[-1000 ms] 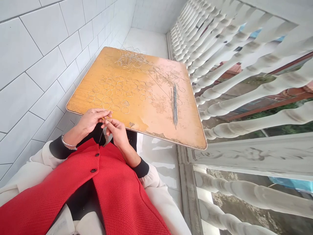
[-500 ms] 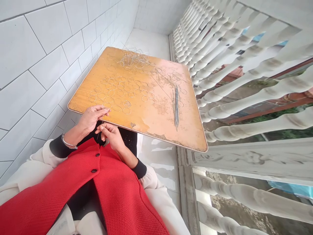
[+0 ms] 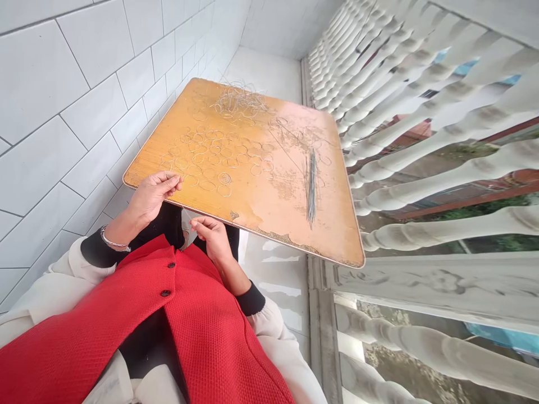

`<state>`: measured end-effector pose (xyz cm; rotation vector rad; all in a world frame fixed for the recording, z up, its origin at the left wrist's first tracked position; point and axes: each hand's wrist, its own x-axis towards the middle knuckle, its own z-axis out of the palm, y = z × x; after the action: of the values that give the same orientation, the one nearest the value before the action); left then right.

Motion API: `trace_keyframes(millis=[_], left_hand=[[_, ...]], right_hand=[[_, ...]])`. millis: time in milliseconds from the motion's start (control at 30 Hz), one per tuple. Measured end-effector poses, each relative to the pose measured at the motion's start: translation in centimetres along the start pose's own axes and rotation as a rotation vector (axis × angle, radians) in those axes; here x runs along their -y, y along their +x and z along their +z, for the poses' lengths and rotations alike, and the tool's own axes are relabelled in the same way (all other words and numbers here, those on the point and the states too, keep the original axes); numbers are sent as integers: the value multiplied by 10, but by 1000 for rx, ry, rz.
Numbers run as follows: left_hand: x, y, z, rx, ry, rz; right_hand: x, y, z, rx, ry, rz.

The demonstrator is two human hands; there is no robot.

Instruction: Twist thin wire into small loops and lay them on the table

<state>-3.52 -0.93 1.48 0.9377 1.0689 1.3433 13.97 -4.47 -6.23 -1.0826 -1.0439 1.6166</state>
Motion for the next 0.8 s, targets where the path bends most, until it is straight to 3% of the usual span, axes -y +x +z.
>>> trace_keyframes(millis=[167,300,567,800], left_hand=[[4,-1,-3,-2,-50,-18],[5,-3,-2,-22,-71,-29],[5,-8,4,-63,-168,-48],[-2,-15,4,26,-32,-64]], right_hand=[[6,2,2,-203,249,-86],[13,8,11,-289,351,-190],[21,23,26,-130,364,-242],[35,19,25,12,130,-167]])
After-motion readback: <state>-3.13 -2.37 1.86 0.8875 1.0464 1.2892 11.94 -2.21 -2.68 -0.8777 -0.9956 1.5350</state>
